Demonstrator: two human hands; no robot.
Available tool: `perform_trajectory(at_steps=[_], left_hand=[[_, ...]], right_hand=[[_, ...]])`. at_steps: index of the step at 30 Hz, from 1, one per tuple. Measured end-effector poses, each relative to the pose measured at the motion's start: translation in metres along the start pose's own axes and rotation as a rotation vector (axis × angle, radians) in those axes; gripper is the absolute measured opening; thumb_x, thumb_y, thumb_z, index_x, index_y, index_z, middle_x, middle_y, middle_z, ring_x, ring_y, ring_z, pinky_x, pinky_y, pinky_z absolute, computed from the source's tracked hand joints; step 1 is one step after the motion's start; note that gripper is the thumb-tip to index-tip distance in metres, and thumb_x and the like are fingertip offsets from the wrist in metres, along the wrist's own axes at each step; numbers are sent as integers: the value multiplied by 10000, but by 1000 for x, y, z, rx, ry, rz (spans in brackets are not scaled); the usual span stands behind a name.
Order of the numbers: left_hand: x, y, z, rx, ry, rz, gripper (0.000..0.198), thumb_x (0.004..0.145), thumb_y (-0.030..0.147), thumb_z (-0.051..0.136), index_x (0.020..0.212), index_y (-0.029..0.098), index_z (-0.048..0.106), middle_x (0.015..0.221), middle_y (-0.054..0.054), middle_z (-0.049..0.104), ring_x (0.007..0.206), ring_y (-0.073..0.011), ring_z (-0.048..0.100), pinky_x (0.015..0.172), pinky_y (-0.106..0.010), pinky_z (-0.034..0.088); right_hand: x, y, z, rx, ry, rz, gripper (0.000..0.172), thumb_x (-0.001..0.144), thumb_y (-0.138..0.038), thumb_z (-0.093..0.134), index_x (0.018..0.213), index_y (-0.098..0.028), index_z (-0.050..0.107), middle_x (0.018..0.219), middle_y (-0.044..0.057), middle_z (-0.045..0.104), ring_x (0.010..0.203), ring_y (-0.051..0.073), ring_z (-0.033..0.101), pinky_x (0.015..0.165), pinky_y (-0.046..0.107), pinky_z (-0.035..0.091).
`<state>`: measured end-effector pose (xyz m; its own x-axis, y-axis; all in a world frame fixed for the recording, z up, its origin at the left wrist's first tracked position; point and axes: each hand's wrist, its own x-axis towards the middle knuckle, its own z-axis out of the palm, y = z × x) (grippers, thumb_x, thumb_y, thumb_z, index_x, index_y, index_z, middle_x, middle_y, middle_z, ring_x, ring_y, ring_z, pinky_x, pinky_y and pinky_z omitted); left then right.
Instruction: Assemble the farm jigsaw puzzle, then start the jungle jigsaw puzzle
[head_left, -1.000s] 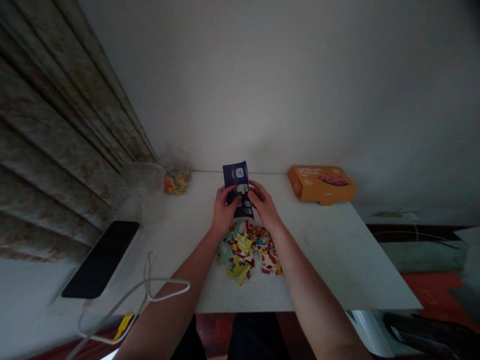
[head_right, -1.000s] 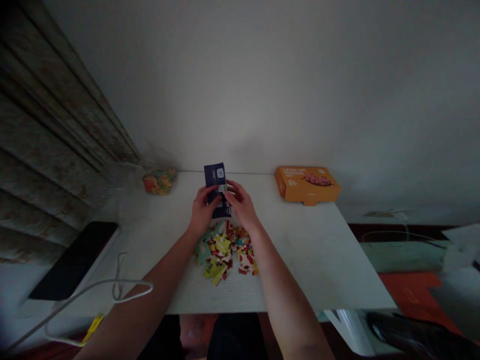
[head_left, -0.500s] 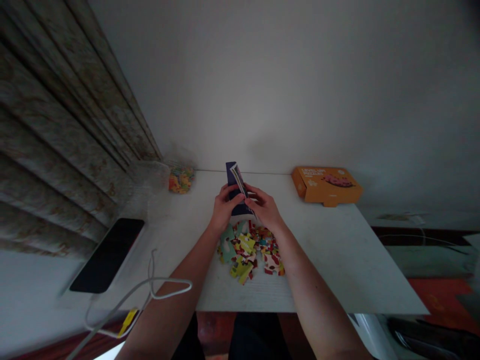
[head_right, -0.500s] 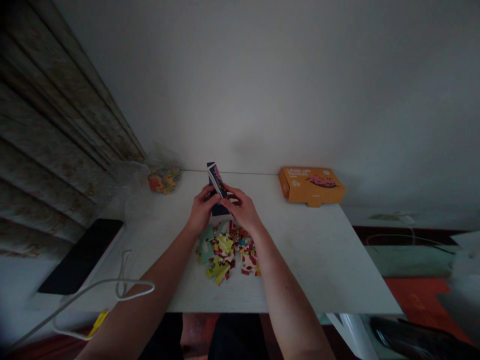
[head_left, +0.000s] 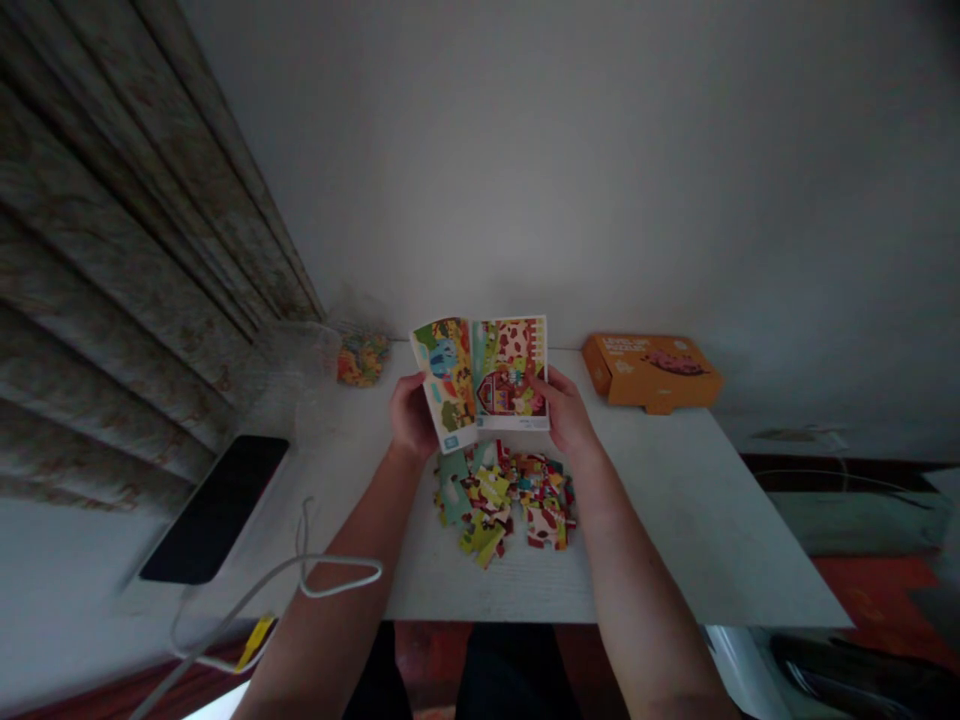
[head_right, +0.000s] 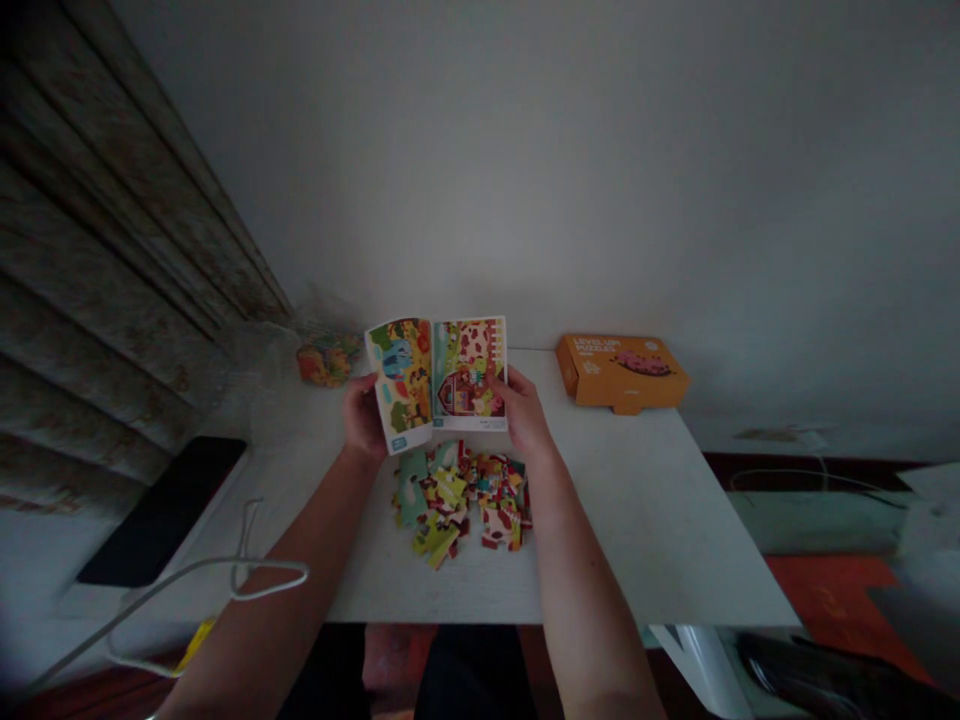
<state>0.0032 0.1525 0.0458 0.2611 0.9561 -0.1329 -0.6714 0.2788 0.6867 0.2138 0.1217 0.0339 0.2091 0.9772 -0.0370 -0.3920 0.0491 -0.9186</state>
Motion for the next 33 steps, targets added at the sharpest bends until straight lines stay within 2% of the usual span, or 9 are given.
perform_trajectory(at_steps=[6,10,13,16,18,20,24,30,33], left_hand=[[6,18,-18,-65,22,8,433,736,462,627,1064,197,723,1157,-102,750,1240,-369,636,1014,-511,550],[19,16,-29,29,108,192,422,788,489,642,1125,246,717,1315,-94,688,1306,-320,597,1043,-467,527],[24,8,-30,235,197,370,491,762,536,735,1179,281,703,1438,-85,613,1388,-294,526,1110,-437,460],[16,-6,-18,459,10,403,682,717,605,809,1295,273,666,1491,-111,573,1434,-306,474,1166,-438,387],[8,-18,-7,502,-172,313,810,663,637,849,1346,252,646,1461,-129,601,1400,-330,512,1146,-446,413],[0,-30,3,516,-252,200,814,623,601,893,1308,217,678,1353,-128,681,1282,-342,611,1083,-449,477],[-2,-42,8,574,-129,121,546,684,555,868,1048,157,780,1037,-88,790,1001,-302,726,959,-449,554],[8,-26,1,450,-43,187,515,621,514,897,972,154,783,911,-73,791,954,-305,740,868,-441,594],[11,-16,-5,452,-17,170,520,609,496,897,984,159,774,888,-64,788,897,-297,748,811,-421,606]], right_hand=[[8,-6,-18,98,47,-16,358,682,-376,844,982,-257,688,917,-3,790,963,251,751,824,375,622],[10,-7,-22,128,64,-65,370,717,-360,814,1049,-275,674,1018,-3,789,1021,240,741,858,371,619],[10,-5,-18,106,77,-92,412,737,-410,798,1100,-279,656,1137,22,771,1087,261,722,871,390,615],[8,1,-11,12,83,-111,486,752,-512,775,1153,-289,614,1218,40,742,1100,280,713,856,414,611],[7,5,-5,-49,56,-133,526,758,-560,759,1185,-312,576,1244,31,726,1100,274,708,851,417,604],[5,8,0,-79,11,-158,552,756,-566,761,1209,-336,545,1258,17,711,1109,261,697,859,411,594],[4,12,3,-109,-18,-153,612,712,-505,808,1227,-337,523,1231,18,697,1076,245,682,845,388,584],[12,10,-12,-252,280,-245,801,624,-404,868,1330,-302,506,1244,41,652,1011,189,651,855,318,549],[11,6,-17,-209,164,-132,732,643,-420,842,1309,-289,565,1162,30,694,951,191,672,822,323,553]])
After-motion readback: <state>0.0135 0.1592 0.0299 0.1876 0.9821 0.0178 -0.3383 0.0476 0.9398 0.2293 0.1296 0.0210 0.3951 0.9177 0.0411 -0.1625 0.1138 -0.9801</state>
